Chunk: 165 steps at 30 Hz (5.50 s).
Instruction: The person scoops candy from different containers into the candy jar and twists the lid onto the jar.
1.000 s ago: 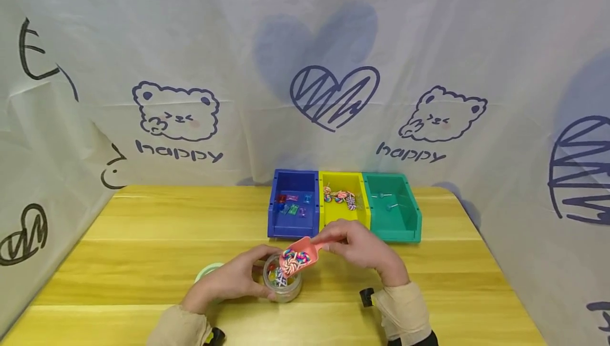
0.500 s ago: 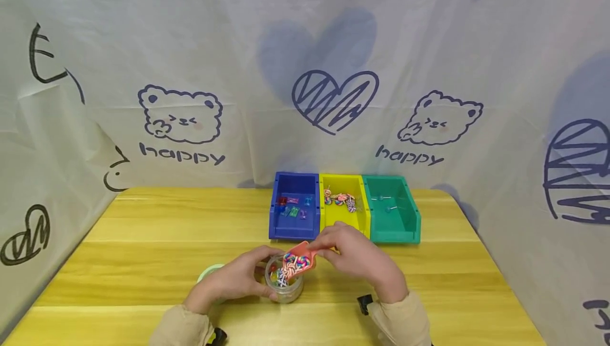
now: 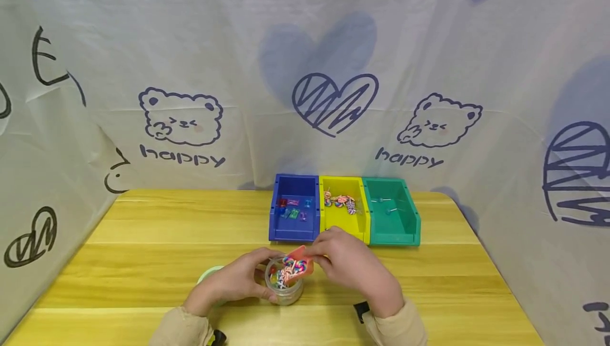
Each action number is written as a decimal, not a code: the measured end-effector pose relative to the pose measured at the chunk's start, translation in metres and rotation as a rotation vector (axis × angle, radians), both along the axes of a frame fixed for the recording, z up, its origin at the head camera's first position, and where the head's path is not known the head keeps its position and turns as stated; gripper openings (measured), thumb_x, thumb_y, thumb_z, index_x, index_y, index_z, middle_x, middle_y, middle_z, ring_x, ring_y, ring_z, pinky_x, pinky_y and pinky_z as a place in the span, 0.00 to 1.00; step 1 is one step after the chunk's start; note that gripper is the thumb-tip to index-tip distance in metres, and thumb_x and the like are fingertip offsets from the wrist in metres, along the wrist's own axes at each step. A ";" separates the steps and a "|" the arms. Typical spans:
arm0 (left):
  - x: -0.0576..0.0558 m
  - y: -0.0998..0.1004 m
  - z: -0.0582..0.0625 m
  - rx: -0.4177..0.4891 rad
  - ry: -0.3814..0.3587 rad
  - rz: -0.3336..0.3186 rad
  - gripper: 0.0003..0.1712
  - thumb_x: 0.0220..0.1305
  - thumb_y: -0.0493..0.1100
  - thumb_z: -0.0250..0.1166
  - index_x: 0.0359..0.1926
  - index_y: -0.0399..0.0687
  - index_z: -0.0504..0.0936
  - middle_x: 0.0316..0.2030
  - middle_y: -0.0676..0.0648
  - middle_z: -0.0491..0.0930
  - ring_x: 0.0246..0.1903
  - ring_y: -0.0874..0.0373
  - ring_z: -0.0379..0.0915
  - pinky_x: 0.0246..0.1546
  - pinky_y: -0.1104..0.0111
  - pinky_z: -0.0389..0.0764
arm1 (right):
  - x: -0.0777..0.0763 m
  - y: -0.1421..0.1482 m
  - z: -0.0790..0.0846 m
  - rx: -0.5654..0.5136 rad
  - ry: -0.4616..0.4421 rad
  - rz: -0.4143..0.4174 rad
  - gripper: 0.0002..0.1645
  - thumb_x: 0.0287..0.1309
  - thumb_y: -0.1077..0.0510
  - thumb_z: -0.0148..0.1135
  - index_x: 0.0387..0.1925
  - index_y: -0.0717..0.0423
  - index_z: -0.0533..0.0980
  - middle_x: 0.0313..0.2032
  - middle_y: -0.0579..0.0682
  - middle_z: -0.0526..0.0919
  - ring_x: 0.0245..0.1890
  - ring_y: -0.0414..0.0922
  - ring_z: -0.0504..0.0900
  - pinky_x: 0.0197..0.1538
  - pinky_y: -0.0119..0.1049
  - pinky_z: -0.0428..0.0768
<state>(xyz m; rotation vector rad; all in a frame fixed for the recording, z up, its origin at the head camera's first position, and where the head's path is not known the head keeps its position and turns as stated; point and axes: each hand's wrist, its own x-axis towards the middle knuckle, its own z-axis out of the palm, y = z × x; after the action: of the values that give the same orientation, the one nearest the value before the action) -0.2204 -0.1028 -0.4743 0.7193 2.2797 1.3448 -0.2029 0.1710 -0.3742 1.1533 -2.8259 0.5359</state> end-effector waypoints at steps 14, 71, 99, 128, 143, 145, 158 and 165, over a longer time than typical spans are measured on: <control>0.000 0.000 0.001 0.015 -0.007 -0.010 0.45 0.50 0.41 0.84 0.69 0.44 0.74 0.61 0.48 0.76 0.56 0.50 0.78 0.55 0.67 0.82 | 0.009 -0.010 0.004 0.070 0.081 -0.055 0.11 0.63 0.63 0.71 0.46 0.49 0.90 0.41 0.41 0.87 0.42 0.41 0.77 0.45 0.35 0.84; -0.062 0.017 -0.003 0.176 0.265 0.625 0.30 0.69 0.34 0.66 0.70 0.33 0.72 0.64 0.35 0.72 0.58 0.41 0.74 0.55 0.51 0.84 | -0.048 -0.015 -0.049 -0.330 0.290 -0.367 0.14 0.62 0.58 0.74 0.48 0.60 0.88 0.29 0.46 0.74 0.25 0.40 0.65 0.26 0.29 0.66; -0.070 0.029 -0.013 0.134 0.286 0.606 0.31 0.67 0.29 0.67 0.70 0.33 0.73 0.58 0.31 0.77 0.53 0.39 0.80 0.58 0.50 0.82 | -0.074 -0.044 -0.054 0.014 0.219 -0.433 0.12 0.64 0.56 0.70 0.40 0.61 0.88 0.37 0.56 0.86 0.34 0.52 0.85 0.38 0.47 0.88; -0.070 0.029 -0.016 0.128 0.267 0.612 0.31 0.68 0.30 0.66 0.71 0.37 0.72 0.59 0.34 0.77 0.54 0.41 0.80 0.60 0.50 0.81 | -0.120 -0.043 -0.050 0.159 0.115 -0.413 0.10 0.68 0.57 0.67 0.45 0.56 0.89 0.34 0.51 0.79 0.29 0.46 0.75 0.35 0.40 0.83; -0.069 0.029 -0.014 0.122 0.260 0.613 0.32 0.68 0.30 0.66 0.71 0.36 0.72 0.59 0.33 0.77 0.54 0.41 0.80 0.60 0.50 0.81 | -0.140 -0.036 -0.047 0.161 0.170 -0.278 0.09 0.66 0.61 0.70 0.45 0.57 0.90 0.33 0.49 0.80 0.33 0.48 0.75 0.40 0.38 0.80; -0.069 0.029 -0.015 0.117 0.263 0.614 0.32 0.68 0.30 0.67 0.71 0.36 0.72 0.59 0.34 0.77 0.54 0.41 0.80 0.59 0.50 0.82 | -0.142 -0.036 -0.046 0.156 0.161 -0.256 0.09 0.66 0.62 0.69 0.45 0.57 0.89 0.34 0.49 0.80 0.34 0.48 0.75 0.42 0.39 0.81; -0.070 0.028 -0.017 0.113 0.291 0.614 0.31 0.67 0.30 0.67 0.71 0.36 0.73 0.59 0.33 0.78 0.53 0.41 0.80 0.58 0.50 0.82 | -0.147 -0.035 -0.050 0.117 0.069 -0.225 0.12 0.70 0.65 0.64 0.50 0.59 0.88 0.39 0.52 0.84 0.38 0.49 0.79 0.50 0.43 0.84; -0.071 0.029 -0.017 0.117 0.311 0.597 0.31 0.67 0.29 0.66 0.70 0.34 0.73 0.58 0.33 0.78 0.52 0.40 0.81 0.57 0.51 0.83 | -0.141 -0.039 -0.051 0.098 0.039 -0.250 0.13 0.71 0.64 0.64 0.52 0.60 0.87 0.40 0.53 0.84 0.39 0.49 0.80 0.50 0.44 0.85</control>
<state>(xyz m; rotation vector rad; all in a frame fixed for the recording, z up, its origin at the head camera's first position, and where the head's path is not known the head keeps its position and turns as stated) -0.2909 -0.0737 -0.4916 0.2942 2.8259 1.7324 -0.3436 0.1321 -0.4251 0.7945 -2.9305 0.3584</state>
